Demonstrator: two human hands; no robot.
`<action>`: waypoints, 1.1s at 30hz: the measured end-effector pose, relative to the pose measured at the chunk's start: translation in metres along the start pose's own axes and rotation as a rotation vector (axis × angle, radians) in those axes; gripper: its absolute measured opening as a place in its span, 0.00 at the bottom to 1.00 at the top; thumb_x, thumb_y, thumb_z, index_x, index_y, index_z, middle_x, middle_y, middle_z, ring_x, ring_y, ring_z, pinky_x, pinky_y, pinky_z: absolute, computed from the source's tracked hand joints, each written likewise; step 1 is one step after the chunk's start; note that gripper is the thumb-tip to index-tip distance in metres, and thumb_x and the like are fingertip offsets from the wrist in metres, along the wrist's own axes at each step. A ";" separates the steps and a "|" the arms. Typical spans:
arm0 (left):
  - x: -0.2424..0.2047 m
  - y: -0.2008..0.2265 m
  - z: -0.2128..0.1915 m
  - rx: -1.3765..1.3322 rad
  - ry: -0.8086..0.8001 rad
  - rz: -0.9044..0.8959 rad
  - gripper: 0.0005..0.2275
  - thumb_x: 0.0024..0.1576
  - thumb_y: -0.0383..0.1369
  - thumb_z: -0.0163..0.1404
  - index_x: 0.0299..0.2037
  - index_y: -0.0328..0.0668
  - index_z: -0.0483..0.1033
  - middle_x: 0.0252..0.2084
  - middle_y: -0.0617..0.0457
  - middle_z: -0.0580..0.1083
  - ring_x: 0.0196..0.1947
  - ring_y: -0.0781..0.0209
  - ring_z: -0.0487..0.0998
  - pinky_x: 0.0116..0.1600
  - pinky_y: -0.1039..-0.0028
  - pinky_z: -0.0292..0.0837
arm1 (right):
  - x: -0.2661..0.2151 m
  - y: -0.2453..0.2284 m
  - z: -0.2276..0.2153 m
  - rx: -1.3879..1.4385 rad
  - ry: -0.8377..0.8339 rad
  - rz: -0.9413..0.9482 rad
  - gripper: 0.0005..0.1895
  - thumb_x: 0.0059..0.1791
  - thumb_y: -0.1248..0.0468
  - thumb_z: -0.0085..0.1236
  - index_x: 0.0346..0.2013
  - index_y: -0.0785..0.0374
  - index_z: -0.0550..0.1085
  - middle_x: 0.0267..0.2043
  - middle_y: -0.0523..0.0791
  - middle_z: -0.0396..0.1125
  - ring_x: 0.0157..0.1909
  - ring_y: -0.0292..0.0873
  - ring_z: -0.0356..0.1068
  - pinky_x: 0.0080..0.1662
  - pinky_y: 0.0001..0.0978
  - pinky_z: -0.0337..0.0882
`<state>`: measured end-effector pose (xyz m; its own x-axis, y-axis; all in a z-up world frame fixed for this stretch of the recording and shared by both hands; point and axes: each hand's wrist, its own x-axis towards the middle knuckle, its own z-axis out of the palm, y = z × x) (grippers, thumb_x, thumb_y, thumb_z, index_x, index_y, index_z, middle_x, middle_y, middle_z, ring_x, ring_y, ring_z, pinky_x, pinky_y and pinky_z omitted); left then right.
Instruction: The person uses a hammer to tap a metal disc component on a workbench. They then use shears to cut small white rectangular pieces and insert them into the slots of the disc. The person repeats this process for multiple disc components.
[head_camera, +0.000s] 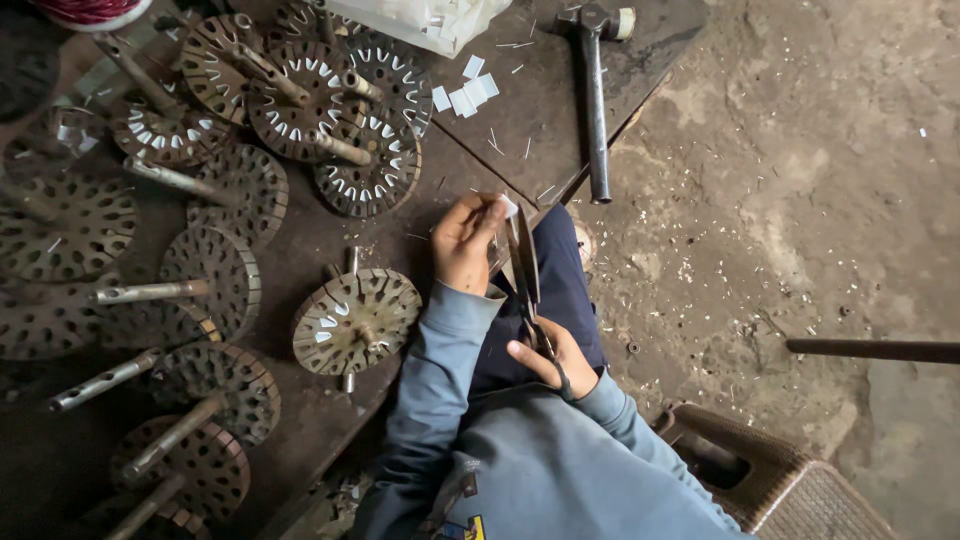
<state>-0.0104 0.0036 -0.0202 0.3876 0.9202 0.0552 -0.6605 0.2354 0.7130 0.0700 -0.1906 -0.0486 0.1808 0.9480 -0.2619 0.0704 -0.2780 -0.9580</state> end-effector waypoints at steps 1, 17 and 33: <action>0.001 -0.001 -0.001 0.012 0.006 0.004 0.09 0.62 0.23 0.56 0.51 0.29 0.76 0.46 0.52 0.78 0.47 0.67 0.78 0.55 0.76 0.72 | -0.001 -0.002 0.001 -0.001 0.004 0.003 0.16 0.49 0.55 0.64 0.37 0.64 0.71 0.27 0.36 0.57 0.31 0.30 0.54 0.33 0.26 0.57; -0.001 -0.007 -0.003 0.076 -0.109 -0.038 0.11 0.62 0.25 0.57 0.52 0.28 0.77 0.45 0.52 0.79 0.44 0.67 0.78 0.52 0.77 0.73 | -0.001 0.015 -0.006 0.072 0.108 -0.070 0.14 0.46 0.68 0.65 0.23 0.62 0.66 0.20 0.32 0.51 0.25 0.28 0.49 0.27 0.27 0.49; 0.004 0.006 0.004 -0.184 0.041 0.109 0.10 0.64 0.26 0.53 0.54 0.34 0.73 0.42 0.53 0.72 0.37 0.64 0.72 0.42 0.74 0.69 | 0.034 -0.046 -0.031 0.184 0.249 0.010 0.14 0.48 0.62 0.66 0.42 0.66 0.73 0.34 0.37 0.65 0.35 0.30 0.62 0.37 0.24 0.64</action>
<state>-0.0104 0.0071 -0.0135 0.2830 0.9545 0.0939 -0.8051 0.1832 0.5642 0.1038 -0.1506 -0.0098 0.4174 0.8718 -0.2565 -0.1071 -0.2330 -0.9665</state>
